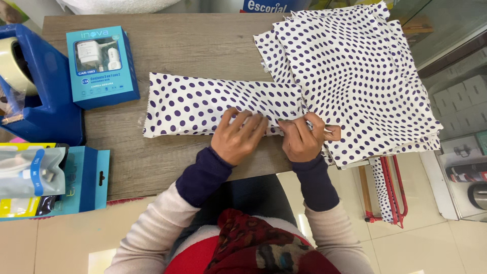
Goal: The person wraps a small blue electronic box in white and blue polka-dot paper, folding the edges and securing them with tape from a blue dispenser on the desk.
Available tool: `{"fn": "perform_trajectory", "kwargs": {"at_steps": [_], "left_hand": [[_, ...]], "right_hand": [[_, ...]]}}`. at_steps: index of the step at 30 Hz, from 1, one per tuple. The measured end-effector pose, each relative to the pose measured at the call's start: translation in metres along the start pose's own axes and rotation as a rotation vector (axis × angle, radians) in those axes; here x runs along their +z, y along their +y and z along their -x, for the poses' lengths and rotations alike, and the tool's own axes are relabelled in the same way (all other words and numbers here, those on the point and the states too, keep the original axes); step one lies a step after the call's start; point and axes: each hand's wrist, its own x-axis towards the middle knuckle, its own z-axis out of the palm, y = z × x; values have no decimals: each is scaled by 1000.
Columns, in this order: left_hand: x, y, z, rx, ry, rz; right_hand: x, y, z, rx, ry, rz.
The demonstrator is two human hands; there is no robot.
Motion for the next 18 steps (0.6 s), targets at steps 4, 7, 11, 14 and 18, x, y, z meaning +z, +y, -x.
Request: {"fn": "perform_trajectory", "kwargs": {"at_steps": [4,7,11,14,18], "left_hand": [[-15,-26,20,-39,-76,4],[-36,-50,32,-146,-260,76],[-70,-79,39,-272,-519,-68],[-72,-85,54,-308,-553,-127],[-65,-76,65,-312,-504,-191]], "right_hand": [[46,38,73,-38,31,0],[37,33,46,-71,75,115],[37,30,11,-104,69,188],[35,17,-9,-5,11,315],[11,-16,-22,254,-76,117]]}}
